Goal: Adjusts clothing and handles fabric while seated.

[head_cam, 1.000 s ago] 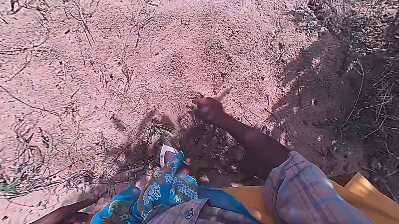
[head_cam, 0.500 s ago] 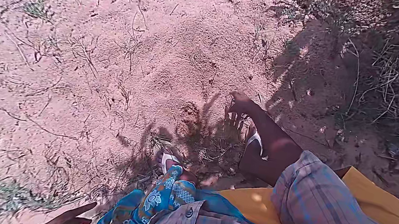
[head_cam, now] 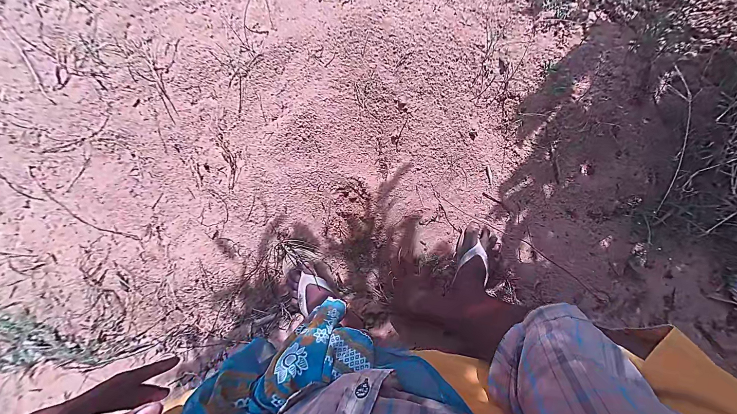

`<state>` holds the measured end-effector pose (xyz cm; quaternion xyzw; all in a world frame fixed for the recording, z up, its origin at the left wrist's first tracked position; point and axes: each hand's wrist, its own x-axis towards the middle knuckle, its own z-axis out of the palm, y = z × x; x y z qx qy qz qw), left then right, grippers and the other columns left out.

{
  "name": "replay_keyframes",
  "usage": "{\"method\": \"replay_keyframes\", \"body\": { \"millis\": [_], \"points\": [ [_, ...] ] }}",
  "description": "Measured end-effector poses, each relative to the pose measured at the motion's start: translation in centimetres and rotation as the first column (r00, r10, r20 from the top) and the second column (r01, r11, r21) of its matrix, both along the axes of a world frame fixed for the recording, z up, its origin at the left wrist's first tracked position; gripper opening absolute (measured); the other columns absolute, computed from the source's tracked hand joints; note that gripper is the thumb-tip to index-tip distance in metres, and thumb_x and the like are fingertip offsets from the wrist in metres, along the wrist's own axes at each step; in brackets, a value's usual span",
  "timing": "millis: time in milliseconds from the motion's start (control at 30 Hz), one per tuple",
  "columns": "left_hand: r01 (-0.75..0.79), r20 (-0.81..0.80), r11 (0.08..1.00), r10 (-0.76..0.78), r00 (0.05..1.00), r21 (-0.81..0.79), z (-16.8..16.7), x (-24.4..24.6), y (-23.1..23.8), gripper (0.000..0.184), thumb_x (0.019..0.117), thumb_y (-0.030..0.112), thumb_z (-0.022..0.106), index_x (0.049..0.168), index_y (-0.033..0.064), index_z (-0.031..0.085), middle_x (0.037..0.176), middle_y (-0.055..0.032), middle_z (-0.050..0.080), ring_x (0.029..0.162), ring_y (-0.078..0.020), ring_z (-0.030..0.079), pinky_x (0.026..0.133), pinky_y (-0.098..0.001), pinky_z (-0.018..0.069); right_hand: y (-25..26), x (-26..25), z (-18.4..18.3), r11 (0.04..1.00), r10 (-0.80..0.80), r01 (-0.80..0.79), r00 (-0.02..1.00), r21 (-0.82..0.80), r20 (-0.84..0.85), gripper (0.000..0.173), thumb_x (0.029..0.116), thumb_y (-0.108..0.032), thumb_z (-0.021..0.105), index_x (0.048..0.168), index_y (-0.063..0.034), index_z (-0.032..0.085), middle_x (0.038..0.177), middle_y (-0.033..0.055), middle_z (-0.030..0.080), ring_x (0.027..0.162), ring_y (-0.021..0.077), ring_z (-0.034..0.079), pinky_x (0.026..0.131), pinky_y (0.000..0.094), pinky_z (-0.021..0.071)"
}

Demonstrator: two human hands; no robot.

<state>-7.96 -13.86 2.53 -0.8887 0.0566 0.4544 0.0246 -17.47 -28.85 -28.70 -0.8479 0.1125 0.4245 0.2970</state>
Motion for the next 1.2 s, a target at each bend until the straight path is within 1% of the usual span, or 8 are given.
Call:
{"method": "replay_keyframes", "body": {
  "millis": [167,400,500,600,733,867,1033,1200],
  "points": [
    [0.183,-0.154,0.910,-0.255,0.955,-0.372,-7.0,8.2,15.1,0.062,0.1041,0.032,0.054,0.155,0.0010,0.038,0.136,-0.0273,0.060,0.124,-0.0409,0.061,0.105,-0.0562,0.0464,2.5,1.0,0.5,0.966,0.046,-0.079,0.990,0.248,0.135,0.053,0.1021,-0.024,0.061,0.150,-0.0040,0.047,0.149,0.0322,0.045,0.130,0.0515,0.051,0.100,0.0673,0.0442],
    [0.224,-0.026,0.858,-0.266,0.964,-0.462,-8.5,9.5,17.5,0.066,0.1016,0.044,0.055,0.154,0.0076,0.041,0.133,-0.0236,0.063,0.121,-0.0368,0.063,0.102,-0.0557,0.0485,-7.6,1.0,-0.2,0.979,-0.023,0.045,0.993,-0.201,0.113,0.070,0.0975,-0.006,0.060,0.162,-0.0164,0.034,0.169,0.0204,0.022,0.144,0.0562,0.032,0.103,0.0769,0.0336],
    [0.279,0.144,0.821,-0.238,0.960,-0.498,-9.8,9.9,18.5,0.067,0.0969,0.057,0.056,0.150,0.0168,0.049,0.126,-0.0155,0.069,0.114,-0.0313,0.068,0.096,-0.0559,0.0521,-6.3,-3.7,4.5,0.955,0.084,-0.081,0.996,-0.286,-0.004,0.069,0.0870,-0.016,0.070,0.152,-0.0120,0.047,0.160,0.0271,0.034,0.140,0.0563,0.037,0.100,0.0771,0.0395],
    [0.301,0.207,0.802,-0.225,0.952,-0.516,-9.1,9.0,17.5,0.059,0.1002,0.044,0.057,0.149,0.0135,0.049,0.125,-0.0190,0.069,0.114,-0.0375,0.066,0.096,-0.0624,0.0486,-4.0,-3.2,11.5,0.943,0.223,-0.249,0.965,-0.220,-0.137,0.051,0.0997,-0.013,0.062,0.148,0.0000,0.049,0.148,0.0310,0.049,0.137,0.0501,0.046,0.109,0.0665,0.0365],
    [0.329,0.217,0.752,-0.249,0.944,-0.571,-7.8,7.5,16.0,0.051,0.1025,0.033,0.058,0.148,0.0104,0.050,0.126,-0.0187,0.067,0.117,-0.0347,0.064,0.100,-0.0593,0.0464,-4.4,0.9,13.1,0.944,0.272,-0.256,0.961,-0.210,0.047,0.063,0.1041,-0.013,0.052,0.163,-0.0170,0.031,0.138,0.0300,0.058,0.129,0.0492,0.055,0.102,0.0677,0.0420],
    [0.442,0.298,0.608,-0.328,0.896,-0.660,-6.0,4.6,13.4,0.048,0.1017,0.034,0.059,0.144,0.0100,0.056,0.127,-0.0140,0.068,0.113,-0.0305,0.066,0.096,-0.0569,0.0500,-7.0,-0.1,21.6,0.964,0.067,0.060,0.888,-0.260,0.456,0.050,0.1026,-0.011,0.058,0.152,-0.0133,0.050,0.117,0.0264,0.069,0.109,0.0455,0.066,0.093,0.0647,0.0490],
    [0.673,0.324,0.356,-0.671,0.667,-0.648,-3.9,-3.4,6.6,0.049,0.1040,0.040,0.055,0.146,0.0144,0.054,0.137,-0.0132,0.062,0.123,-0.0307,0.061,0.102,-0.0579,0.0460,-7.7,-8.0,28.4,0.903,-0.147,0.388,0.683,-0.185,0.715,0.046,0.1027,-0.019,0.061,0.146,-0.0047,0.055,0.155,0.0219,0.044,0.132,0.0391,0.055,0.105,0.0578,0.0467],
    [0.753,0.324,0.168,-0.828,0.458,-0.636,-5.4,-11.4,4.2,0.055,0.1055,0.042,0.051,0.148,0.0073,0.050,0.146,-0.0203,0.053,0.136,-0.0406,0.049,0.106,-0.0602,0.0418,-3.7,-16.4,27.4,0.915,-0.283,0.404,0.652,-0.006,0.704,0.038,0.1015,-0.017,0.063,0.137,-0.0039,0.063,0.148,0.0191,0.053,0.135,0.0321,0.053,0.108,0.0496,0.0458]
  ]
}}
